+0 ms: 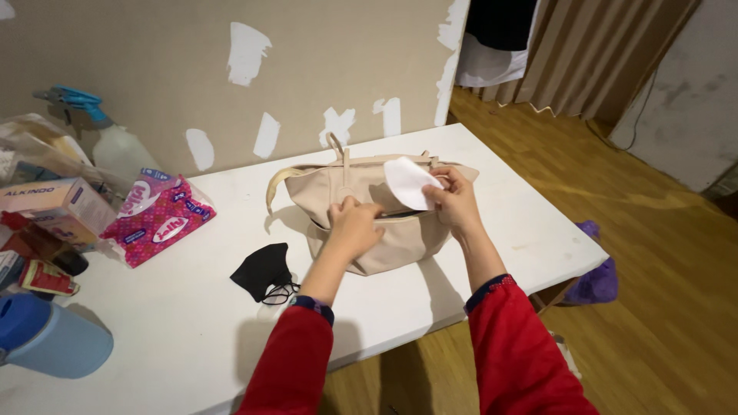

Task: The person packs a beige handbag with daily essentials on a white table. They place a coiled cable, a white face mask, a black face mask, a small plastic case, and a blue water bottle into the bag, then open the bag and remove several bottles, placing them on the table.

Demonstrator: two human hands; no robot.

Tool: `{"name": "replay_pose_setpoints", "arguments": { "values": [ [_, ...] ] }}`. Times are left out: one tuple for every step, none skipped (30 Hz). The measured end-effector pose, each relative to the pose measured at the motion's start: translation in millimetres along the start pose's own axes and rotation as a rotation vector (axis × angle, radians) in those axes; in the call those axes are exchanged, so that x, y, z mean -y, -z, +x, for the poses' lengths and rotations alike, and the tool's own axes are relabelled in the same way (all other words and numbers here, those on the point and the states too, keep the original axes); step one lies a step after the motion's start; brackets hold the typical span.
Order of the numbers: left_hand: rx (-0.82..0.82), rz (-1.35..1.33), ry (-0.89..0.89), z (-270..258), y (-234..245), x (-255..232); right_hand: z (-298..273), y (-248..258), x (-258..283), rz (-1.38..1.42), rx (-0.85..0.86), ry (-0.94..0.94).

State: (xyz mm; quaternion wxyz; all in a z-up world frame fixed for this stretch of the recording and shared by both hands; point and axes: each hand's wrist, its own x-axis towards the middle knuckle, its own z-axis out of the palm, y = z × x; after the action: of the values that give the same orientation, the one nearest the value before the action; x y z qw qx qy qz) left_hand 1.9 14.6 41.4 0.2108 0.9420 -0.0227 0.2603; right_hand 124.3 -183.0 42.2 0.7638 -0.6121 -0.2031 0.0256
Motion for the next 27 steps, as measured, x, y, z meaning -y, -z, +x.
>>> {"name": "replay_pose_setpoints", "arguments": {
  "values": [
    [-0.023, 0.124, -0.14, -6.0, -0.3, -2.1, 3.1, -4.6, -9.5, -0.013, 0.004, -0.002],
    [-0.058, 0.148, -0.16, -9.7, -1.3, -3.7, 6.0, -7.2, -18.2, -0.027, 0.009, -0.003],
    [-0.093, 0.172, -0.179, -12.2, -2.5, -4.8, 8.3, -7.5, -25.6, -0.051, 0.051, -0.04],
    [-0.128, 0.198, -0.202, -12.8, -2.4, -3.9, 11.0, -7.5, -31.8, -0.071, 0.09, -0.074],
    [-0.14, 0.213, -0.218, -12.8, -1.8, -2.2, 13.5, -7.0, -36.8, -0.092, 0.13, -0.108],
    [-0.152, 0.224, -0.232, -12.4, -2.3, -1.3, 16.7, -3.4, -38.7, -0.177, 0.181, -0.137],
    [-0.164, 0.236, -0.247, -12.6, -2.6, -0.1, 22.0, 1.2, -38.1, -0.262, 0.232, -0.166],
    [-0.181, 0.232, -0.256, -12.7, -3.0, 0.9, 28.1, 4.8, -36.4, -0.348, 0.283, -0.194],
    [-0.197, 0.227, -0.266, -13.4, -3.0, 2.2, 34.1, 6.0, -35.0, -0.362, 0.332, -0.153],
    [-0.211, 0.222, -0.276, -14.9, -3.2, 3.0, 38.8, 6.9, -33.3, -0.376, 0.379, -0.113],
    [-0.233, 0.219, -0.296, -16.7, -3.4, 3.4, 42.3, 8.0, -31.2, -0.39, 0.426, -0.074],
    [-0.258, 0.216, -0.317, -17.8, -3.7, 3.7, 45.7, 9.4, -28.1, -0.404, 0.478, -0.105],
    [-0.282, 0.213, -0.338, -18.8, -4.4, 3.6, 48.5, 10.6, -24.7, -0.418, 0.531, -0.136],
    [-0.289, 0.204, -0.343, -19.6, -4.7, 4.2, 51.3, 10.6, -21.3, -0.431, 0.584, -0.167],
    [-0.295, 0.195, -0.349, -20.3, -5.3, 4.8, 53.7, 12.2, -16.9, -0.452, 0.62, -0.203],
    [-0.3, 0.186, -0.352, -21.6, -5.9, 5.7, 55.1, 14.4, -12.5, -0.472, 0.658, -0.242],
    [-0.311, 0.206, -0.371, -22.3, -6.7, 6.5, 56.8, 15.0, -8.8, -0.492, 0.696, -0.28],
    [-0.321, 0.225, -0.39, -22.9, -7.8, 7.0, 58.6, 13.7, -6.1, -0.572, 0.744, -0.306],
    [-0.331, 0.245, -0.408, -23.1, -8.7, 7.8, 60.7, 11.3, -4.1, -0.652, 0.793, -0.332],
    [-0.336, 0.269, -0.421, -23.0, -9.7, 8.0, 63.0, 9.0, -2.4, -0.735, 0.839, -0.359],
    [-0.341, 0.294, -0.433, -23.2, -10.2, 8.5, 65.7, 4.1, -2.3, -0.93, 0.872, -0.331],
    [-0.348, 0.318, -0.445, -22.6, -10.9, 8.5, 69.2, -2.7, -3.2, -1.128, 0.9, -0.3],
    [-0.344, 0.319, -0.447, -22.0, -11.9, 7.8, 72.2, -8.9, -4.6, -1.327, 0.923, -0.265],
    [-0.338, 0.321, -0.449, -22.2, -11.8, 7.7, 74.1, -15.3, -7.3, -1.454, 0.897, -0.265],
    [-0.331, 0.323, -0.452, -22.1, -11.6, 7.5, 75.9, -22.0, -10.4, -1.58, 0.868, -0.264],
    [-0.329, 0.328, -0.443, -21.7, -11.7, 6.8, 77.4, -27.7, -13.1, -1.708, 0.836, -0.261],
    [-0.327, 0.333, -0.435, -20.7, -11.7, 6.0, 78.2, -32.9, -15.8, -1.71, 0.806, -0.233]
  ]
}}
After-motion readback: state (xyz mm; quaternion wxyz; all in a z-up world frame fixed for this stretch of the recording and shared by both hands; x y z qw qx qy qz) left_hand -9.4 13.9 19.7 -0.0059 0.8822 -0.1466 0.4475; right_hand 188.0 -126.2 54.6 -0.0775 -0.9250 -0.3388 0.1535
